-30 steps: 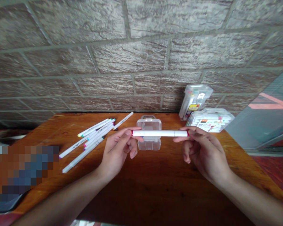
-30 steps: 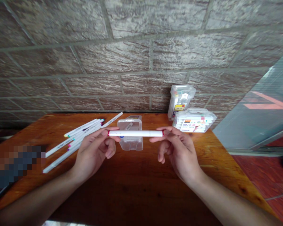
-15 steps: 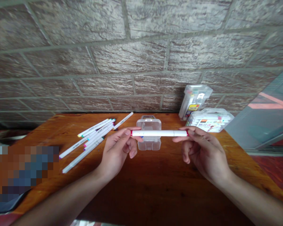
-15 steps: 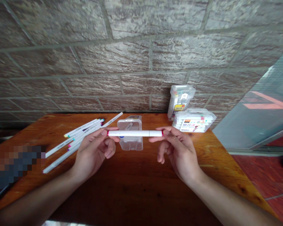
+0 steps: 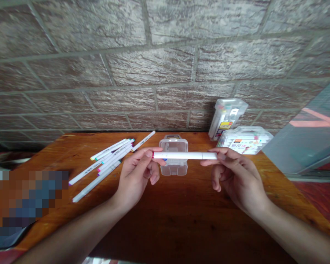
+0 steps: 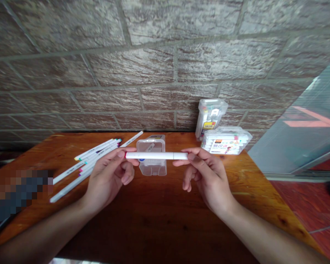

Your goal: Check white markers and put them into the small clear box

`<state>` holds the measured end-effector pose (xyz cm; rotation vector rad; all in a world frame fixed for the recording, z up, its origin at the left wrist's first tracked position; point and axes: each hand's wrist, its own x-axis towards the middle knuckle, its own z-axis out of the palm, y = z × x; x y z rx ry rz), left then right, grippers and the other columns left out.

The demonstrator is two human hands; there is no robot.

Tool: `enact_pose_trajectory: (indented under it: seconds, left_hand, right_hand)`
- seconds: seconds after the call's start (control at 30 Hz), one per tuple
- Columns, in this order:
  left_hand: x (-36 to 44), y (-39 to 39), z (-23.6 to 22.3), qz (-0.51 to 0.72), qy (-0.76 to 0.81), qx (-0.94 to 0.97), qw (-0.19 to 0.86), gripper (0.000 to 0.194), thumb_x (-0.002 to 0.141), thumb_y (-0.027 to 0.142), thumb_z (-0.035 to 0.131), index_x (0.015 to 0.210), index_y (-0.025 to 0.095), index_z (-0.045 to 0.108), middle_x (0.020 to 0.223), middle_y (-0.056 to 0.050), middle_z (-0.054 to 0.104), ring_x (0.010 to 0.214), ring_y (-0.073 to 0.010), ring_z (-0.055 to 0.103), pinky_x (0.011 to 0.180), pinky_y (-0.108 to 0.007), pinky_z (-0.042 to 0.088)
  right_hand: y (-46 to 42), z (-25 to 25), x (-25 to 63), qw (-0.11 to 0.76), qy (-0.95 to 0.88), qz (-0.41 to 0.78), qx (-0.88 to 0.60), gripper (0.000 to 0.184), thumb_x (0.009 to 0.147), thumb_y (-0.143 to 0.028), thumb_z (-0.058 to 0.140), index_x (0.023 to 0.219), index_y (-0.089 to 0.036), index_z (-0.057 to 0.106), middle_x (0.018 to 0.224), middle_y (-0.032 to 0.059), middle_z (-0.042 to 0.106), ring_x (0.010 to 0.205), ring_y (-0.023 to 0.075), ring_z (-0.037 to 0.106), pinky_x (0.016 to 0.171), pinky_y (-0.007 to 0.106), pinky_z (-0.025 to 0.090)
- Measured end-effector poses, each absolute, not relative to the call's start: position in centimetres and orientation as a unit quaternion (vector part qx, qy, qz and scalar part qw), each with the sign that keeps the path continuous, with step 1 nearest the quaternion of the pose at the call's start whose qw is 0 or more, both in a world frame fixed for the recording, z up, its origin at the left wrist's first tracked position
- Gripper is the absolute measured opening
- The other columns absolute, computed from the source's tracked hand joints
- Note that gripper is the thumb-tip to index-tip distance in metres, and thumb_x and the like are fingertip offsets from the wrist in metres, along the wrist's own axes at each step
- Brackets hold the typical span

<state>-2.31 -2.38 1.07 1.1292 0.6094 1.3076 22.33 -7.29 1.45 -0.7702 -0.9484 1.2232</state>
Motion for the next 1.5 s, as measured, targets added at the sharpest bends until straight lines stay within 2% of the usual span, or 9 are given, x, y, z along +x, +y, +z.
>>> enact_pose_trajectory:
  seconds: [0.17,0.4,0.6,0.7,0.93,1.07,1.17,1.33,1.5]
  left_hand:
    - [-2.3,-2.4,1.0,0.568,0.26,0.497,0.602,0.023,0.1,0.035,0.071,0.109,0.016,0.081,0.081,-0.006,0.078,0.044,-0.0056,0.052,0.043,-0.019,0.042]
    - [-2.6,-2.4,0.6,0.551,0.274,0.533,0.58,0.021,0.099,0.032,0.074,0.115,0.02,0.081,0.084,-0.005,0.077,0.046,-0.0043,0.051,0.046,-0.018,0.043]
    - [-2.7,-2.3,0.2,0.539,0.284,0.56,0.562,0.019,0.096,0.031,0.078,0.112,0.021,0.08,0.08,-0.003,0.076,0.046,-0.0043,0.051,0.045,-0.018,0.041]
    - [-2.6,-2.4,0.3,0.536,0.299,0.572,0.545,0.018,0.093,0.032,0.081,0.106,0.02,0.079,0.075,-0.002,0.075,0.045,-0.005,0.051,0.045,-0.018,0.04]
    - [-2.6,-2.7,0.9,0.521,0.336,0.621,0.48,0.017,0.09,0.031,0.083,0.096,0.017,0.076,0.054,0.005,0.06,0.044,-0.0068,0.05,0.044,-0.018,0.037]
    - [-2.4,-2.8,1.2,0.523,0.342,0.64,0.447,0.013,0.088,0.026,0.082,0.095,0.017,0.076,0.055,0.005,0.061,0.046,-0.0076,0.05,0.046,-0.019,0.038]
    - [-2.3,-2.8,1.4,0.535,0.334,0.651,0.422,0.01,0.087,0.022,0.081,0.095,0.017,0.077,0.057,0.005,0.062,0.047,-0.0078,0.05,0.047,-0.02,0.038]
    - [-2.3,-3.0,1.4,0.529,0.345,0.664,0.399,0.008,0.086,0.021,0.081,0.093,0.018,0.078,0.06,0.003,0.067,0.047,-0.0078,0.049,0.045,-0.02,0.036]
    - [-2.3,-3.0,1.4,0.531,0.355,0.674,0.372,0.008,0.081,0.02,0.085,0.086,0.017,0.079,0.071,-0.002,0.075,0.058,-0.0117,0.062,0.054,-0.021,0.047]
  right_hand:
    - [-7.3,1.4,22.3,0.648,-0.427,0.528,-0.346,0.015,0.096,-0.036,0.079,0.102,-0.022,0.079,0.092,0.0062,0.086,0.038,0.0117,0.065,0.036,0.02,0.051]
    - [-7.4,0.9,22.4,0.64,-0.453,0.5,-0.367,0.014,0.095,-0.031,0.081,0.105,-0.022,0.078,0.097,0.0067,0.086,0.039,0.0101,0.065,0.037,0.019,0.052]
    - [-7.3,0.8,22.4,0.634,-0.465,0.485,-0.383,0.015,0.092,-0.033,0.084,0.099,-0.022,0.077,0.089,0.0046,0.086,0.038,0.0102,0.065,0.035,0.018,0.053]
    - [-7.3,0.9,22.4,0.635,-0.467,0.481,-0.385,0.016,0.091,-0.034,0.086,0.095,-0.021,0.076,0.085,0.0037,0.085,0.039,0.0104,0.066,0.035,0.017,0.052]
    - [-7.3,1.1,22.2,0.632,-0.477,0.474,-0.385,0.018,0.088,-0.032,0.089,0.088,-0.02,0.074,0.078,0.0024,0.083,0.041,0.0099,0.066,0.038,0.016,0.053]
    - [-7.3,1.3,22.1,0.622,-0.487,0.466,-0.398,0.024,0.082,-0.032,0.093,0.085,-0.02,0.073,0.063,-0.0002,0.077,0.04,0.0107,0.065,0.038,0.015,0.051]
    - [-7.4,1.5,21.9,0.617,-0.491,0.458,-0.411,0.03,0.075,-0.033,0.098,0.083,-0.02,0.072,0.06,0.0004,0.076,0.039,0.012,0.065,0.036,0.017,0.051]
    - [-7.5,1.5,21.8,0.6,-0.513,0.434,-0.435,0.027,0.077,-0.033,0.095,0.085,-0.02,0.073,0.053,-0.0006,0.072,0.037,0.0126,0.063,0.037,0.018,0.051]
    - [-7.7,1.3,22.0,0.586,-0.527,0.425,-0.444,0.029,0.075,-0.029,0.097,0.089,-0.02,0.073,0.056,-0.0013,0.073,0.039,0.0124,0.064,0.038,0.018,0.053]
